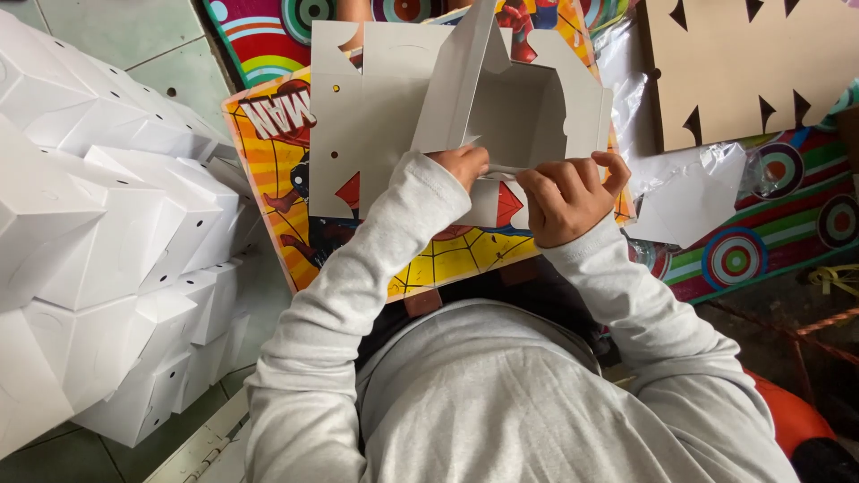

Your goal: The person assembles a white cardboard box by folding the flaps and tucking the tabs into the corresponding slots. They work on a table with a Spider-Man design, surrounded by stacks of similar boxes.

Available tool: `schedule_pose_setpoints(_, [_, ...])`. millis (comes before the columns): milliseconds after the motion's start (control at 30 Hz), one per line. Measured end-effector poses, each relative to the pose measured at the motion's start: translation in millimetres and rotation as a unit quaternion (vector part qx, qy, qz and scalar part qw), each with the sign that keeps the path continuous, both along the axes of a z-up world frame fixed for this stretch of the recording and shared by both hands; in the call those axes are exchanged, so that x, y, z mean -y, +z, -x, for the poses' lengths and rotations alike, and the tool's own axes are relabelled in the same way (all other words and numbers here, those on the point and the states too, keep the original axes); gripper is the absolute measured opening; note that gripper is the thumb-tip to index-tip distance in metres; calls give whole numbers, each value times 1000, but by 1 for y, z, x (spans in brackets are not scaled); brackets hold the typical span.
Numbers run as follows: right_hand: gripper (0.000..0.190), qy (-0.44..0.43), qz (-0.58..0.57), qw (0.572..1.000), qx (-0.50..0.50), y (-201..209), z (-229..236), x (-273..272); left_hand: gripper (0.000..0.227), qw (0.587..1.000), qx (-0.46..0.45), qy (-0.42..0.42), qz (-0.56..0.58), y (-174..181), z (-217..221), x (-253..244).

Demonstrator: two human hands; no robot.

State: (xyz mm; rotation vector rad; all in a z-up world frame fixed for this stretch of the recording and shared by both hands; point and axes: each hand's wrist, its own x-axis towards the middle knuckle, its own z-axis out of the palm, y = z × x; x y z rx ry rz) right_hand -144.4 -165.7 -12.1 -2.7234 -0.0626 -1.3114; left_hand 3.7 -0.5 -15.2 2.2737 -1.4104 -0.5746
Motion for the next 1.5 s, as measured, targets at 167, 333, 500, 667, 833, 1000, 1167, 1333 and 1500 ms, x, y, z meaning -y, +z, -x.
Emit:
schedule_pose_setpoints(167, [21,2,24,1000,-13,0,-7,9,21,994,8,-34,106,-30,-4,6])
schedule_pose_setpoints(333, [21,33,5,998,-55,1,-11,21,34,992,-21,-39,118,-26,-1,9])
schedule_pose_setpoints(500, [24,61,8,996,-58,3,-17,23,28,996,6,-9,92,-6,0,6])
schedule_pose_setpoints(667, [28,94,7,993,-71,11,-21,13,23,996,48,6,81,-20,7,11])
schedule_pose_setpoints(833, [18,55,24,997,-44,23,-17,14,26,997,-25,38,56,23,11,1])
schedule_pose_setpoints(1000, [15,68,45,996,-24,20,-11,9,23,999,-6,34,-5,32,15,0])
schedule_pose_setpoints(1167, [18,82,42,995,29,8,-11,16,21,999,-15,25,-45,36,14,2])
schedule_pose_setpoints(1333, [25,98,17,994,37,6,-11,23,21,997,-61,23,-45,47,15,5])
schedule_pose_setpoints(1500, [16,113,22,993,-5,17,-5,19,24,996,-56,34,-61,48,11,5])
